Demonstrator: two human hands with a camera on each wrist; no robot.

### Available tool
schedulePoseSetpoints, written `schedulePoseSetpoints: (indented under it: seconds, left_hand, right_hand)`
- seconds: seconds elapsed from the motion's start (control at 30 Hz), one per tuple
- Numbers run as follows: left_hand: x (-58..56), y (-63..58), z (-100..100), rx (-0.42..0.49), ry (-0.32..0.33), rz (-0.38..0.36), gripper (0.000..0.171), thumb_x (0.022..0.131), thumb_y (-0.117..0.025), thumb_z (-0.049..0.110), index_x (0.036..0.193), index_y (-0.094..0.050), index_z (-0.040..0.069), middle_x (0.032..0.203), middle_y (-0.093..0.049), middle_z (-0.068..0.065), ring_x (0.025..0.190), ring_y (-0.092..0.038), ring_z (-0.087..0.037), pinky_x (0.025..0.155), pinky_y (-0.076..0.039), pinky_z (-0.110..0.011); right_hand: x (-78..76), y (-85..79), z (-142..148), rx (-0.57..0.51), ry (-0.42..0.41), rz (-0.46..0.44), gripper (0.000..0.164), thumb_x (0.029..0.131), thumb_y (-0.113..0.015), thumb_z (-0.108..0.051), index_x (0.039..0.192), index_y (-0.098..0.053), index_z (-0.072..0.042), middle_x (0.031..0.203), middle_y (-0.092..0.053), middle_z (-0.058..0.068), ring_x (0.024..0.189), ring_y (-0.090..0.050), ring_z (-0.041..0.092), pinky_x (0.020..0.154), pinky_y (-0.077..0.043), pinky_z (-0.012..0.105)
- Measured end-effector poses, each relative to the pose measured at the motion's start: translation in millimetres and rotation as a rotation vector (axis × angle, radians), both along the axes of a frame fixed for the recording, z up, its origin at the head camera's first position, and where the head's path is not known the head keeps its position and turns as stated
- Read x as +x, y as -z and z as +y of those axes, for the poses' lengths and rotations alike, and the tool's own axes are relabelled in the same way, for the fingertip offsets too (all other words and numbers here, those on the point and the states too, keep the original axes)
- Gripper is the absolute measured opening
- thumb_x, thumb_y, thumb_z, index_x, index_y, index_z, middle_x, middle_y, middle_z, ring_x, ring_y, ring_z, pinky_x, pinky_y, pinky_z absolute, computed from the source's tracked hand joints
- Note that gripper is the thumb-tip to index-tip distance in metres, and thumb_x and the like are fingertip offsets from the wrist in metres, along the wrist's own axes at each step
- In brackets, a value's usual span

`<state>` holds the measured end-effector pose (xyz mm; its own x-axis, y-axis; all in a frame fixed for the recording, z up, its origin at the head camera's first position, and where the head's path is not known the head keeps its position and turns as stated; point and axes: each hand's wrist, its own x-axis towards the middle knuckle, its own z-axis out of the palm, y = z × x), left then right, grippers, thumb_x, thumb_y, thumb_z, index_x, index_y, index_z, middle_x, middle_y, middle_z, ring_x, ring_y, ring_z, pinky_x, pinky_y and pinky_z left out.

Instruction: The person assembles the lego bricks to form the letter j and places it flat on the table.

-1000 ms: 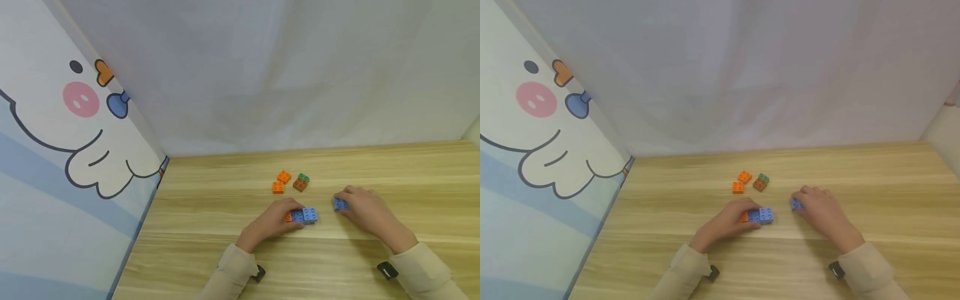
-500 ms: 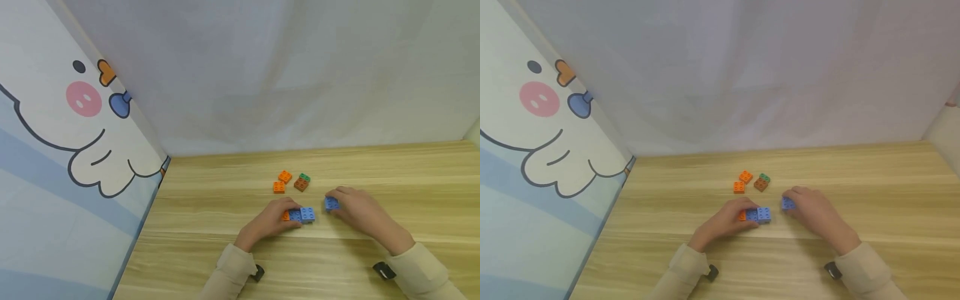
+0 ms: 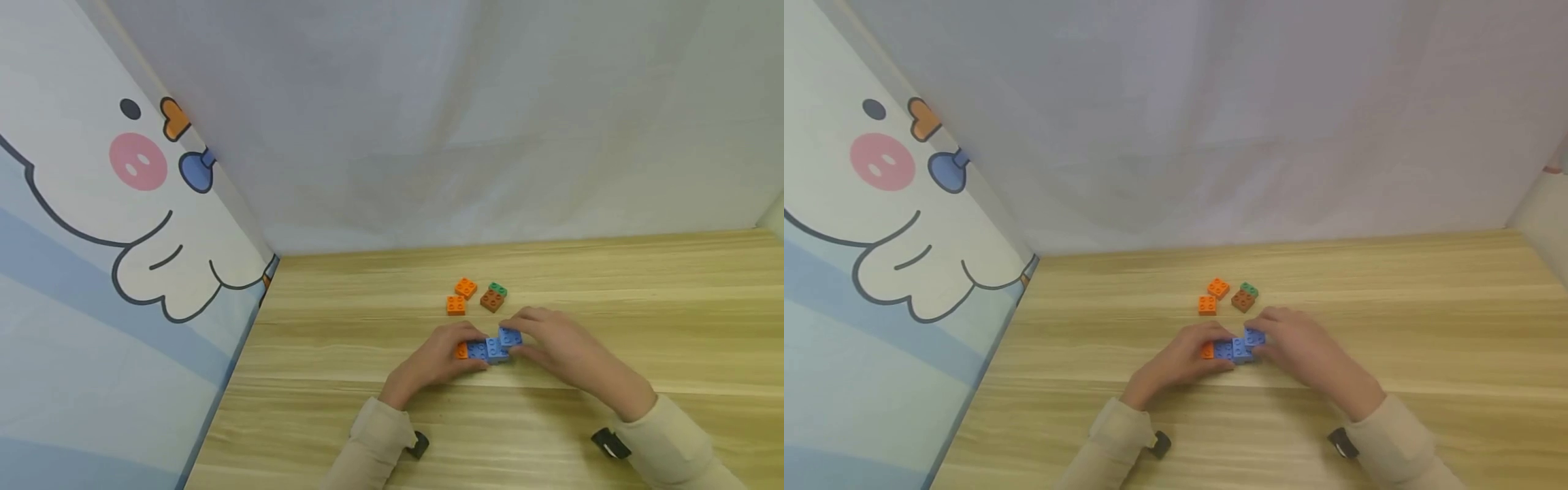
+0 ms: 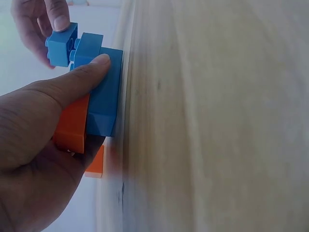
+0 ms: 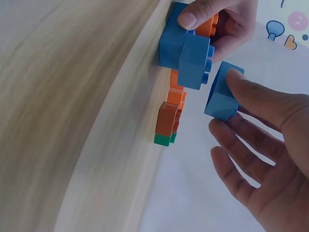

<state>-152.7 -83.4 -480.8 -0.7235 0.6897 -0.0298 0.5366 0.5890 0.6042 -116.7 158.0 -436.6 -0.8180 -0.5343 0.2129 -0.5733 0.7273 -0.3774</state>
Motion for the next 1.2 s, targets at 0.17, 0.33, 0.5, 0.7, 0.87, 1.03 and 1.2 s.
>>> schedulePoseSetpoints:
  seconds: [0.17, 0.33, 0.5, 0.7, 0.87, 1.03, 1.2]
  left_hand:
    - [-0.6, 1.1, 0.6, 0.004, -0.001, 0.004, 0.041, 0.094, -0.074, 0.031, 0.130, -0.069, 0.012, 0.125, -0.071, -0.001, 0.111, -0.063, -0.010, 0.097, -0.050, -0.021]
    - [-0.4, 4.0, 2.5, 0.006, 0.006, 0.009, 0.042, 0.094, -0.074, 0.031, 0.131, -0.068, 0.012, 0.126, -0.071, -0.002, 0.112, -0.063, -0.011, 0.098, -0.049, -0.020]
    - [0.3, 5.7, 4.0, 0.009, 0.005, 0.009, 0.043, 0.095, -0.074, 0.032, 0.131, -0.068, 0.011, 0.127, -0.071, -0.002, 0.113, -0.063, -0.011, 0.099, -0.049, -0.021]
    - [0.3, 5.4, 3.8, 0.023, 0.004, 0.019, 0.041, 0.094, -0.074, 0.032, 0.129, -0.069, 0.012, 0.125, -0.071, -0.001, 0.110, -0.063, -0.010, 0.095, -0.049, -0.020]
    - [-0.1, 5.4, 4.3, 0.037, 0.008, 0.014, 0.041, 0.094, -0.074, 0.032, 0.129, -0.069, 0.012, 0.125, -0.070, -0.001, 0.109, -0.062, -0.010, 0.095, -0.049, -0.020]
    - [0.0, 5.7, 3.9, 0.042, 0.008, 0.014, 0.040, 0.095, -0.074, 0.032, 0.130, -0.069, 0.012, 0.126, -0.070, -0.001, 0.110, -0.062, -0.011, 0.096, -0.049, -0.021]
    - [1.6, 6.5, 0.5, 0.038, -0.016, -0.006, 0.041, 0.094, -0.074, 0.031, 0.130, -0.069, 0.012, 0.128, -0.069, -0.001, 0.113, -0.062, -0.011, 0.100, -0.049, -0.024]
  right_hand:
    - [0.0, 0.6, -5.7, 0.008, -0.014, -0.004, 0.033, 0.090, -0.077, -0.018, 0.122, -0.073, -0.008, 0.113, -0.073, 0.006, 0.098, -0.071, 0.022, 0.085, -0.059, 0.043]
    - [-0.5, 2.6, -8.8, 0.014, -0.034, -0.008, 0.033, 0.089, -0.078, -0.018, 0.121, -0.073, -0.007, 0.111, -0.073, 0.005, 0.096, -0.070, 0.021, 0.083, -0.059, 0.040]
    - [-1.1, 4.7, -11.2, 0.012, -0.049, -0.010, 0.032, 0.089, -0.078, -0.017, 0.119, -0.074, -0.007, 0.109, -0.073, 0.003, 0.095, -0.069, 0.019, 0.081, -0.059, 0.037]
    - [-0.9, 4.8, -14.4, 0.022, -0.052, -0.006, 0.031, 0.091, -0.077, -0.017, 0.120, -0.074, -0.006, 0.109, -0.072, 0.002, 0.096, -0.069, 0.019, 0.083, -0.059, 0.037]
    - [0.7, 3.9, -15.6, 0.025, -0.048, 0.009, 0.029, 0.090, -0.077, -0.015, 0.117, -0.075, -0.005, 0.106, -0.071, 0.003, 0.094, -0.068, 0.019, 0.082, -0.059, 0.037]
    - [3.1, 6.5, -17.8, 0.018, -0.020, 0.008, 0.028, 0.088, -0.079, -0.013, 0.114, -0.076, -0.005, 0.105, -0.072, 0.003, 0.094, -0.068, 0.018, 0.082, -0.059, 0.037]
    - [2.8, 6.2, -21.2, 0.013, -0.007, -0.029, 0.030, 0.088, -0.079, -0.014, 0.117, -0.075, -0.004, 0.107, -0.072, 0.004, 0.096, -0.068, 0.018, 0.083, -0.059, 0.037]
